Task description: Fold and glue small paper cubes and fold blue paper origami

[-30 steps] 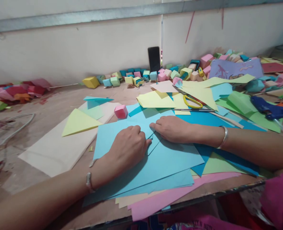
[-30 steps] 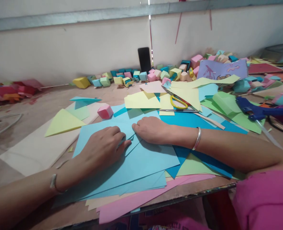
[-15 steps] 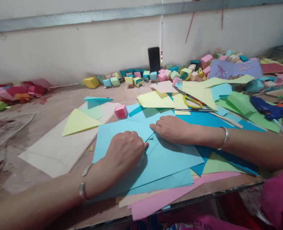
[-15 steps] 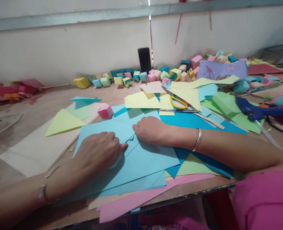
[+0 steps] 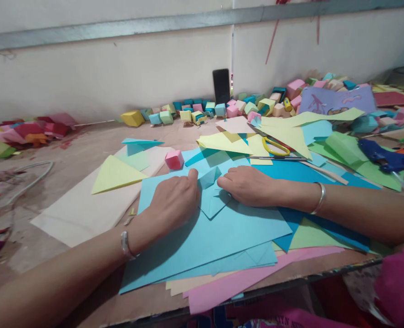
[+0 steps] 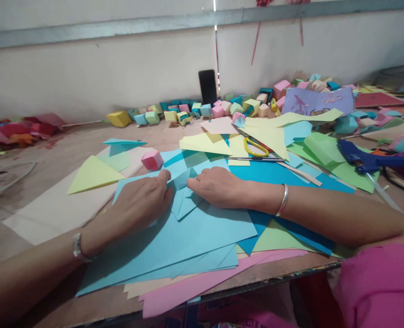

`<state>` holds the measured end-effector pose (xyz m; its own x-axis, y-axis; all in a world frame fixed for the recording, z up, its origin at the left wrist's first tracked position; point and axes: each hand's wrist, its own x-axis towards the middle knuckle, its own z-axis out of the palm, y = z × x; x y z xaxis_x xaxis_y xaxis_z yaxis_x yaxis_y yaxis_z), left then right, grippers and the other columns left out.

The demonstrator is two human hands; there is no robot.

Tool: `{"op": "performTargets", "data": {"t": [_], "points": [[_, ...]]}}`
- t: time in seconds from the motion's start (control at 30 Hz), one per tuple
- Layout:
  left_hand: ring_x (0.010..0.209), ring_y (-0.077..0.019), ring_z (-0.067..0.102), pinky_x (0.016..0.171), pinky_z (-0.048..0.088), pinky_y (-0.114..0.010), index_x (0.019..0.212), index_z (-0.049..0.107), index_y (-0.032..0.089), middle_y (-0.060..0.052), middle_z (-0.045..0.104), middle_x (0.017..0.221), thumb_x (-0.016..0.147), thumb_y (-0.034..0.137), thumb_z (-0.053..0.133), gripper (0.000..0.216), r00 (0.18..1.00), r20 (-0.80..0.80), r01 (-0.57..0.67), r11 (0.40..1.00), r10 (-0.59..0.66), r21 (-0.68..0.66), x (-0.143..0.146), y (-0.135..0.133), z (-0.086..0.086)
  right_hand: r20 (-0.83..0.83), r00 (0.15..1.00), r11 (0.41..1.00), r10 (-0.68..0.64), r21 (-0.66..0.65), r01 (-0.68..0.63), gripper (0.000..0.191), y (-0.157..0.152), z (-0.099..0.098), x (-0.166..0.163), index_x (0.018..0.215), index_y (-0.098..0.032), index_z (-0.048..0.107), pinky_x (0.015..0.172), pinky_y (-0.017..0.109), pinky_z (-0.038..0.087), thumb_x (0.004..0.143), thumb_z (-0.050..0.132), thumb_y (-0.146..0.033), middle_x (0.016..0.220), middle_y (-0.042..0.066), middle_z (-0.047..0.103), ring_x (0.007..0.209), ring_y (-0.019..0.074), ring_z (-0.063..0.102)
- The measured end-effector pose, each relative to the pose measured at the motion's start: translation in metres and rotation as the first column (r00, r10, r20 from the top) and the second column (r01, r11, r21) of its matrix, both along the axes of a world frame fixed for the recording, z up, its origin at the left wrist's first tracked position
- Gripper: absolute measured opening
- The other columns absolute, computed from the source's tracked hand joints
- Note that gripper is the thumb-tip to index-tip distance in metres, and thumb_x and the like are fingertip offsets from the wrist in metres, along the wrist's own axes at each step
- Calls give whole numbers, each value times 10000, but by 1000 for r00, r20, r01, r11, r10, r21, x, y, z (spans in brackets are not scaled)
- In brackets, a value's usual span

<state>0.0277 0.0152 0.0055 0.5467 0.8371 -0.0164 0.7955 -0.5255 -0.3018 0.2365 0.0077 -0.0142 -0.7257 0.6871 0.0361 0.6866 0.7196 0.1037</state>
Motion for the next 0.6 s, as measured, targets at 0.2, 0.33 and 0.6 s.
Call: {"op": "performTargets", "data": {"t": [0.2, 0.33, 0.6], "points": [[813, -245, 535, 683, 377, -357, 881, 598, 152, -106, 594, 906, 909, 104, 397, 209, 964, 145, 214, 975, -222, 66, -3, 7, -14, -45, 994, 994, 98, -35, -100, 136, 5, 1, 11, 906, -162, 560, 569, 328, 136, 827, 456, -123, 771, 57, 577, 646, 154, 385], [787, -224, 557, 650, 375, -344, 904, 622, 154, -84, 609, 882, 920, 92, 375, 256, 956, 239, 183, 983, -169, -36, -5, 11, -20, -64, 978, 976, 200, -74, -204, 253, 5, 3, 14, 1044, -204, 599, 579, 315, 148, 855, 454, -118, 819, 49, 553, 703, 164, 397], [858, -241, 594, 689, 406, -341, 976, 643, 146, -100, 633, 927, 886, 98, 407, 257, 954, 271, 160, 982, -128, -99, -3, 10, -13, -95, 978, 968, 184, -157, -197, 479, 6, 4, 12, 1285, -270, 536, 579, 301, 178, 851, 458, -83, 886, 60, 570, 775, 186, 457]]}}
